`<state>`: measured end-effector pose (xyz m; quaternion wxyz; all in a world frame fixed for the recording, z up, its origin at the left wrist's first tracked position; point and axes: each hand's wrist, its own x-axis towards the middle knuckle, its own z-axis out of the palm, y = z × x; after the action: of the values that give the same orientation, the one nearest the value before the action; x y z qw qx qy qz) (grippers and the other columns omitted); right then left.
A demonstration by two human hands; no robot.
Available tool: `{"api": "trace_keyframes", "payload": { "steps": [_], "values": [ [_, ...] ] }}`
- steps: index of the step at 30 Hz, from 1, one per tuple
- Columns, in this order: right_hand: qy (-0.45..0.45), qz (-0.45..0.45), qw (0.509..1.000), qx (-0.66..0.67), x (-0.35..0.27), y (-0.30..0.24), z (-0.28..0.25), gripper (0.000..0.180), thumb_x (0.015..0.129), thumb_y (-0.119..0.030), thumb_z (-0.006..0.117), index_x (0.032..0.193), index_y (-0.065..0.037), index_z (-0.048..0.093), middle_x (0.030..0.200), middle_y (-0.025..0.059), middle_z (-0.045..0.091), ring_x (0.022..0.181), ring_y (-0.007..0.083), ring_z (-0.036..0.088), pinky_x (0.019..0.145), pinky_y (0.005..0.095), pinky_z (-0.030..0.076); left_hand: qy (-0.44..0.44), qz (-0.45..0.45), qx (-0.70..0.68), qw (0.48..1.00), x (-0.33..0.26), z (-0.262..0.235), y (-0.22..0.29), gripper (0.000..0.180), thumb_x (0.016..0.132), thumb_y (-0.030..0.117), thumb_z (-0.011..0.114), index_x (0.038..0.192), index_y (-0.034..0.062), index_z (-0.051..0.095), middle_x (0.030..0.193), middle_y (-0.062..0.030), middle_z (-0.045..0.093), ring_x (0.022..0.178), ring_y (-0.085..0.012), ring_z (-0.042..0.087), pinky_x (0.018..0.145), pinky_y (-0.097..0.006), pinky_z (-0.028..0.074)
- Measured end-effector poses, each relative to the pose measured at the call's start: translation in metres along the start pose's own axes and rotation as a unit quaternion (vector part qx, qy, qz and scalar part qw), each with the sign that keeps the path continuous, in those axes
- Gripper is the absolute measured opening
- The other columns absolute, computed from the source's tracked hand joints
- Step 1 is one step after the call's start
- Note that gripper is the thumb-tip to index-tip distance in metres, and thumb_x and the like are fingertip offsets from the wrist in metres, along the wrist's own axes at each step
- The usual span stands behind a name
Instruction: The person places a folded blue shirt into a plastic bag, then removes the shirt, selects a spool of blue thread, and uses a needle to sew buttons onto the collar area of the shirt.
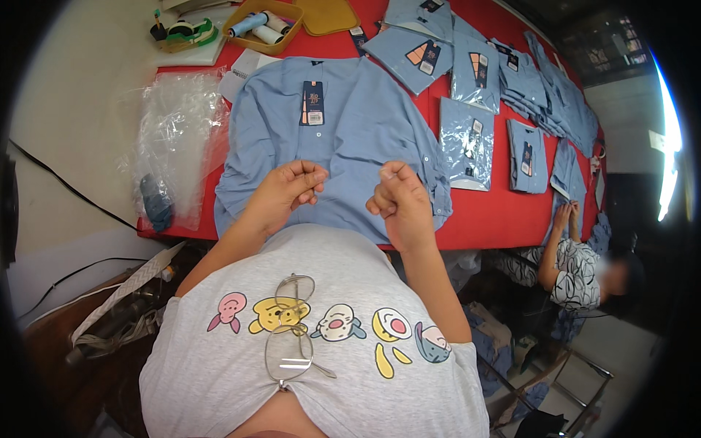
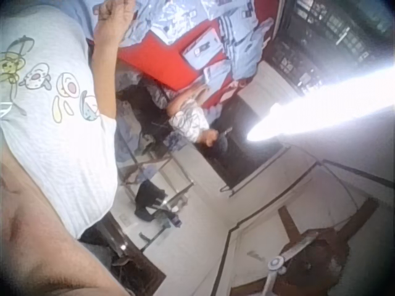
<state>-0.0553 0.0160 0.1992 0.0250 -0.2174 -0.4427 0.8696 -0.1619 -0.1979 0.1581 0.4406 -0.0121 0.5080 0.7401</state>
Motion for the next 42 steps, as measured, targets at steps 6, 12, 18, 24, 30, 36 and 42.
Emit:
{"api": "trace_keyframes", "payload": {
  "steps": [6,12,18,24,30,36,42],
  "values": [
    [0.018,0.051,0.993,-0.104,0.0,0.027,0.031,0.01,0.101,-0.011,0.068,0.104,-0.004,0.062,0.059,-0.0088,0.04,0.05,0.0025,0.027,0.048,0.0239,0.028,0.001,0.099,0.017,0.995,0.006,0.021,-0.002,0.023,0.103,0.017,0.068,0.119,0.0011,0.065,0.092,-0.0011,0.066,0.077,-0.004,0.056,0.076,-0.022,0.049],
    [0.068,0.021,0.99,-0.121,0.009,0.028,0.03,0.014,0.097,-0.012,0.075,0.102,-0.002,0.068,0.059,-0.009,0.043,0.048,0.0018,0.029,0.045,0.0228,0.024,-0.023,0.154,0.05,0.986,0.008,0.025,-0.002,0.02,0.104,0.01,0.063,0.121,-0.0001,0.061,0.095,-0.0024,0.066,0.084,-0.0075,0.058,0.08,-0.022,0.048],
    [0.066,0.013,0.989,-0.129,0.01,0.028,0.026,0.021,0.096,-0.012,0.076,0.112,0.001,0.07,0.058,-0.0093,0.044,0.048,0.0012,0.029,0.045,0.0227,0.024,-0.023,0.164,0.074,0.983,0.011,0.025,-0.002,0.022,0.103,0.011,0.064,0.121,-0.0023,0.06,0.096,-0.0056,0.068,0.084,-0.0097,0.062,0.079,-0.024,0.05],
    [0.068,0.006,0.991,-0.112,0.012,0.02,0.016,0.019,0.095,-0.01,0.076,0.109,0.001,0.071,0.063,-0.0079,0.052,0.049,0.0007,0.031,0.045,0.0218,0.025,-0.042,0.093,0.106,0.989,0.007,0.022,0.003,0.022,0.102,0.017,0.068,0.112,-0.0034,0.069,0.096,-0.0083,0.072,0.084,-0.0122,0.068,0.08,-0.025,0.054],
    [0.07,0.03,0.99,-0.116,0.012,0.019,0.022,0.017,0.095,-0.008,0.075,0.108,0.003,0.073,0.067,-0.0047,0.058,0.048,0.0004,0.033,0.045,0.0215,0.026,-0.038,0.098,0.134,0.985,0.007,0.021,0.004,0.024,0.102,0.019,0.07,0.111,-0.0028,0.072,0.095,-0.0072,0.073,0.082,-0.0118,0.067,0.078,-0.025,0.054],
    [0.065,0.043,0.993,-0.086,0.013,0.024,0.021,0.016,0.096,-0.008,0.075,0.107,0.003,0.073,0.067,-0.0041,0.059,0.047,0.0005,0.034,0.044,0.0214,0.026,-0.037,0.104,0.124,0.986,0.007,0.019,-0.001,0.025,0.101,0.02,0.071,0.111,-0.0028,0.072,0.094,-0.0072,0.073,0.083,-0.0117,0.068,0.078,-0.025,0.054],
    [0.068,0.042,0.993,-0.084,0.01,0.014,0.012,0.013,0.095,-0.007,0.074,0.106,0.001,0.074,0.068,-0.004,0.06,0.048,0.0003,0.035,0.044,0.0216,0.026,-0.064,0.025,0.074,0.995,0.006,0.028,0.012,0.029,0.102,0.023,0.069,0.115,-0.0032,0.071,0.1,-0.0092,0.074,0.09,-0.0162,0.072,0.085,-0.029,0.058]
  ]
}}
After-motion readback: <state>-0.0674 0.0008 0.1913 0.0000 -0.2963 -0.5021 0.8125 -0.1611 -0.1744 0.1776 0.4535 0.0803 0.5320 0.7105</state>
